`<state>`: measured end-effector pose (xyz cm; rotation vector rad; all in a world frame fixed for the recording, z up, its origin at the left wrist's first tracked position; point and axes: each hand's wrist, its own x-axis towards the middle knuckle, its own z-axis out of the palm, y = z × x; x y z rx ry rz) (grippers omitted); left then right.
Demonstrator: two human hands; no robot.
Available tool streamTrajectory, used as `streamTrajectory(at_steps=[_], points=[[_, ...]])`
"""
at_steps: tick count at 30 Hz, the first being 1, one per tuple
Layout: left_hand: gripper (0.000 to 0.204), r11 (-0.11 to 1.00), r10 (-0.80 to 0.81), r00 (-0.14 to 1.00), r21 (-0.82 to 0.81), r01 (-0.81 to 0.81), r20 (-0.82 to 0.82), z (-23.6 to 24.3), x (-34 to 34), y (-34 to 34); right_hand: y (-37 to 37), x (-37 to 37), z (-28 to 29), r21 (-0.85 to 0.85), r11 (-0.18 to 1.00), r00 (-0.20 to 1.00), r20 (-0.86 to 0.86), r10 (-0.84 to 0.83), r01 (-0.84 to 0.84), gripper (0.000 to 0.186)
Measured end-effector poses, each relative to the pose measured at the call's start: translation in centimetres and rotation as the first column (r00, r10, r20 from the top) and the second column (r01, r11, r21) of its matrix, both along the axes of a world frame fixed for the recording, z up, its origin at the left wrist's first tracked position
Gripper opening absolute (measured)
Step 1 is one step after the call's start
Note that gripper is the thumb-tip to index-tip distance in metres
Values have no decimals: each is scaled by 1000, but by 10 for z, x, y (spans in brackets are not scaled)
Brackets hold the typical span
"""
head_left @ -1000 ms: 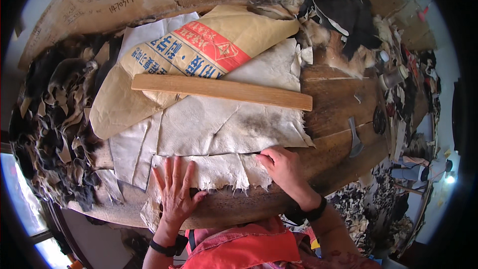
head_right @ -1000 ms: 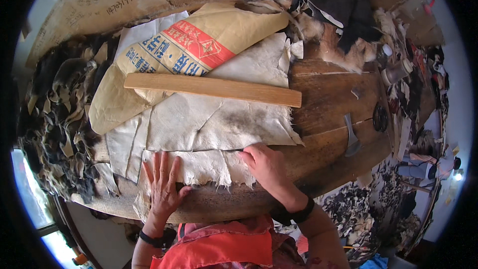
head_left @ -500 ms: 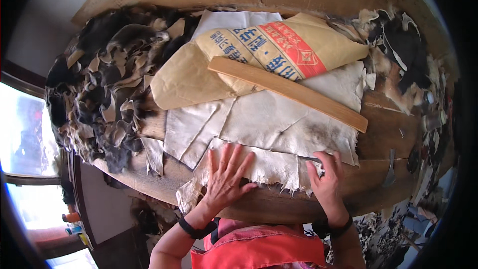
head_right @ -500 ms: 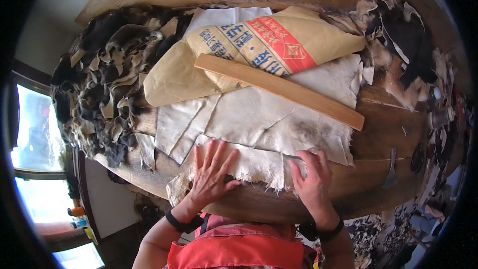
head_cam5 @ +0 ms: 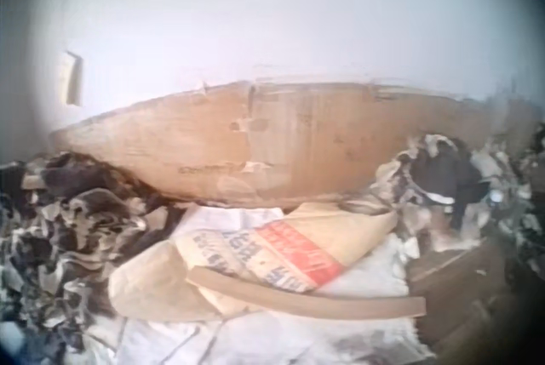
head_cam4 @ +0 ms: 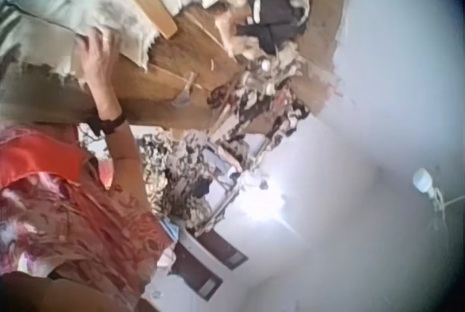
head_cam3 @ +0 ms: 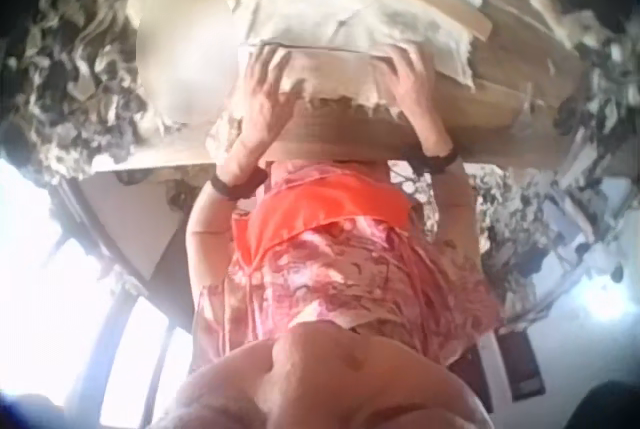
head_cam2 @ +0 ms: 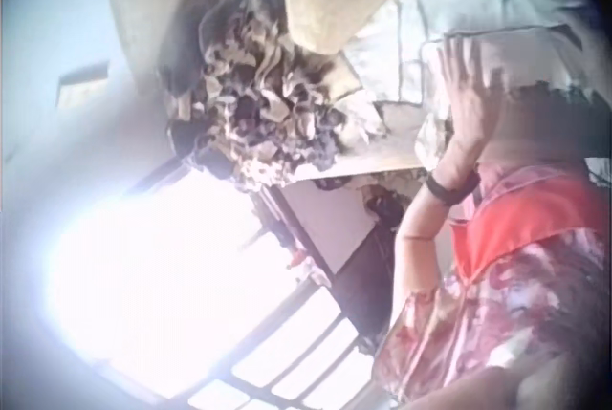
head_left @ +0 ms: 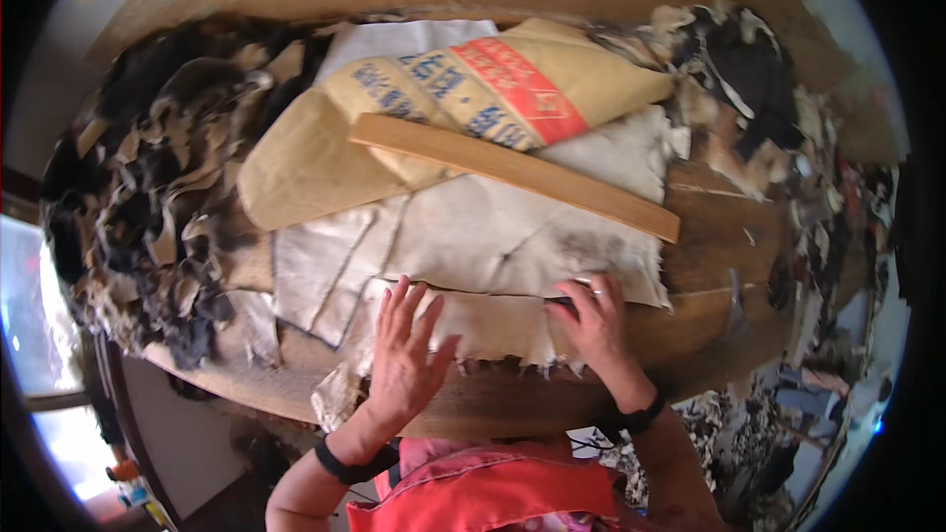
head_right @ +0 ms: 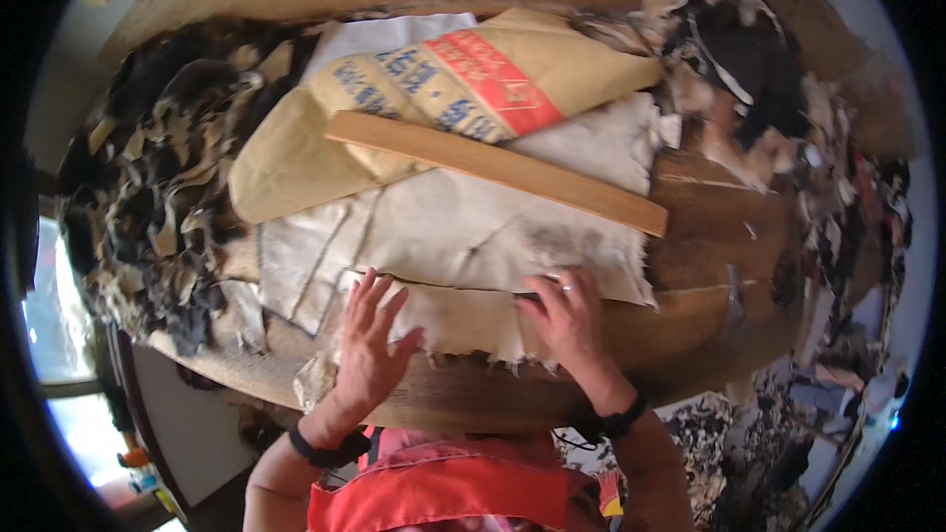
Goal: Cutting and organizing leather and fur pieces according to patterns in a workshop.
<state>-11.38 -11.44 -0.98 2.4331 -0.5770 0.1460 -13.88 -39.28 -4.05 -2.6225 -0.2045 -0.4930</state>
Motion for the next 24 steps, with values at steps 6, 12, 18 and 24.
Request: streamTrajectory(at_steps=[6,12,18,24], points=[[25,949,-308,951,-75,308,6,19,30,-76,0,-3,-8,4,999,999,32,-32,32,29],[35,927,-349,936,-160,339,-39,-28,42,-97,-15,-8,-4,97,995,1000,-25,15,-13,40],[40,914,-371,928,-188,360,-29,-37,43,-92,-16,-23,10,19,999,992,-123,38,-36,48],[35,907,-384,922,-210,366,-50,-35,43,-90,-9,-21,18,273,961,928,-368,51,55,49]])
